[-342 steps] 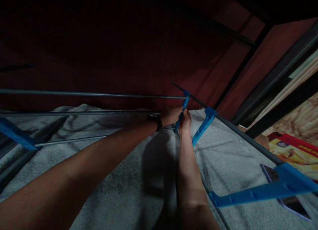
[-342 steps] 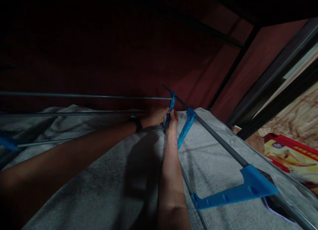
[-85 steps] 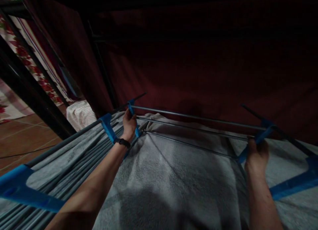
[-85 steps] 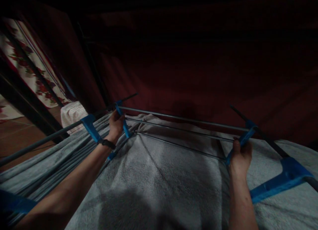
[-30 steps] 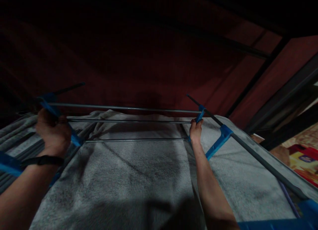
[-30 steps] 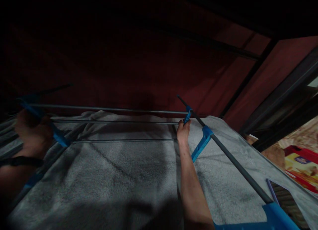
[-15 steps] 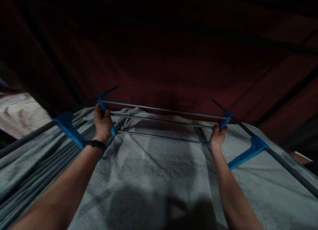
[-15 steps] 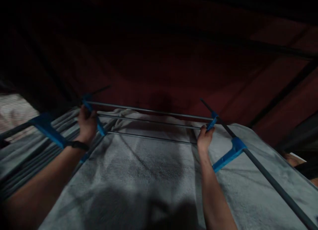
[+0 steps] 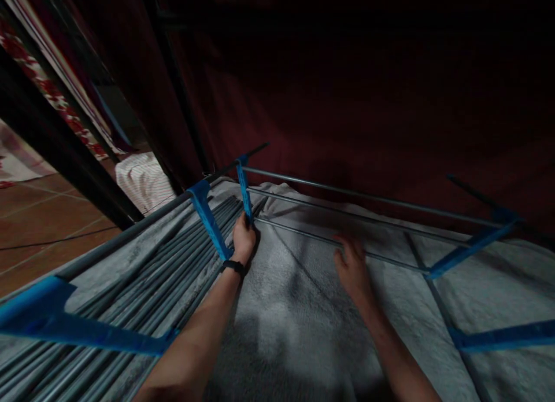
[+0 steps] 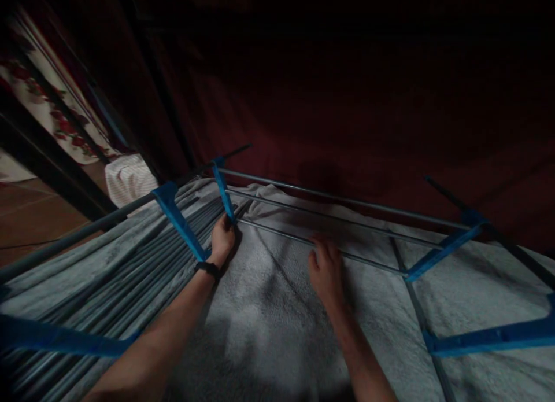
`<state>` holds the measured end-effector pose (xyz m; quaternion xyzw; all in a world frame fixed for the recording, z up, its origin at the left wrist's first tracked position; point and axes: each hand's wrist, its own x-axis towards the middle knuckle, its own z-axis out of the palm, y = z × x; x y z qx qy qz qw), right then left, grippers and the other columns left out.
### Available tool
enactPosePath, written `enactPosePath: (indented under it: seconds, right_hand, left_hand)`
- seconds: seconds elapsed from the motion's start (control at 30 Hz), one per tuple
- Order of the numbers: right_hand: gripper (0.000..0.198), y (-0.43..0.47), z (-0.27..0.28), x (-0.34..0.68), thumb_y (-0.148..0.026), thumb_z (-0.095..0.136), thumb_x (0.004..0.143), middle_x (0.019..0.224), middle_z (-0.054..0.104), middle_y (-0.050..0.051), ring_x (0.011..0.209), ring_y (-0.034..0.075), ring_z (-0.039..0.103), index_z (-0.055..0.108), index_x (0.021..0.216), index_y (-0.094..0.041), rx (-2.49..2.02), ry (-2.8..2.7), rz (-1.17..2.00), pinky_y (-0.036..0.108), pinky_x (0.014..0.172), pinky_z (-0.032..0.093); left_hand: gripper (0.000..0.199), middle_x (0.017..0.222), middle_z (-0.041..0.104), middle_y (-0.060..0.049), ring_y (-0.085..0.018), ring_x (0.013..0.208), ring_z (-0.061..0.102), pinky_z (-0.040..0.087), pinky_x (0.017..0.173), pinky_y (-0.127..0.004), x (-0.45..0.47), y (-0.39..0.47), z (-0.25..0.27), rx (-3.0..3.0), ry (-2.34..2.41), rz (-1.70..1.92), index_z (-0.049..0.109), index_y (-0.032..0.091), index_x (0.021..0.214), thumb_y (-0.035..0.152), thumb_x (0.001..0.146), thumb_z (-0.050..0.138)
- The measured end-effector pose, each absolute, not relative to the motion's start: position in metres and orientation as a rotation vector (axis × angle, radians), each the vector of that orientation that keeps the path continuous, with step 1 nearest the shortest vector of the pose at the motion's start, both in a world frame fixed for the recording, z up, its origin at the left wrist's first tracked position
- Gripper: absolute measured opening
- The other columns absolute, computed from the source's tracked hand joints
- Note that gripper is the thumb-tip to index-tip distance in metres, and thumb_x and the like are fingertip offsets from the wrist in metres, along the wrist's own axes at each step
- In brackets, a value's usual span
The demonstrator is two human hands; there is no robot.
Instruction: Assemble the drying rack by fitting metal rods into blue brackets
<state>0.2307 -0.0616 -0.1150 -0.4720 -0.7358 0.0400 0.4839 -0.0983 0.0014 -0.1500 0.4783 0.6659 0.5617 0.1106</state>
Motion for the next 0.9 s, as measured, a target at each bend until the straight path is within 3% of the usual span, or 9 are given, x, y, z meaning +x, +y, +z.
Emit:
enactPosePath:
  seconds: [0.17, 0.33, 0.6, 0.9]
  right_hand:
    - [0.044, -0.019, -0.129, 0.148, -0.012, 0.043, 0.09, 0.133, 0.062, 0.011, 0.126, 0.027, 0.053, 0.062, 0.129, -0.021, -1.219, -2.077, 0.161, 0.046, 0.109, 0.038]
    - [0.044, -0.002, -0.136, 0.101, -0.021, 0.043, 0.099, 0.134, 0.061, 0.014, 0.122, 0.025, 0.054, 0.053, 0.142, -0.015, -1.333, -2.341, 0.144, 0.04, 0.109, 0.034]
    - [0.04, 0.0, -0.134, 0.086, -0.02, 0.039, 0.102, 0.112, 0.065, 0.009, 0.101, 0.022, 0.059, 0.06, 0.135, -0.026, -1.475, -2.437, 0.051, 0.033, 0.091, 0.04]
    - [0.04, 0.001, -0.131, 0.088, -0.02, 0.041, 0.102, 0.112, 0.065, 0.009, 0.103, 0.021, 0.056, 0.061, 0.136, -0.028, -1.46, -2.391, 0.085, 0.031, 0.093, 0.038]
  left_hand:
    - [0.043, 0.121, 0.07, -0.018, -0.033, 0.112, 0.067, 0.051, 0.098, -0.046, -0.084, -0.006, -0.138, 1.348, 2.3, 1.408, 0.062, 0.016, 0.13, 0.009, 0.088, 0.051]
    - [0.043, 0.104, 0.075, -0.016, -0.032, 0.1, 0.071, 0.053, 0.086, -0.04, -0.076, -0.008, -0.129, 1.28, 2.544, 1.15, 0.062, 0.019, 0.132, 0.01, 0.091, 0.05]
    - [0.045, 0.106, 0.076, -0.015, -0.031, 0.103, 0.07, 0.05, 0.087, -0.037, -0.08, -0.008, -0.126, 1.269, 2.506, 1.193, 0.068, 0.02, 0.126, 0.004, 0.089, 0.049]
    - [0.046, 0.106, 0.076, -0.013, -0.029, 0.105, 0.069, 0.049, 0.089, -0.037, -0.079, -0.01, -0.125, 1.249, 2.489, 1.232, 0.07, 0.021, 0.124, 0.003, 0.087, 0.05]
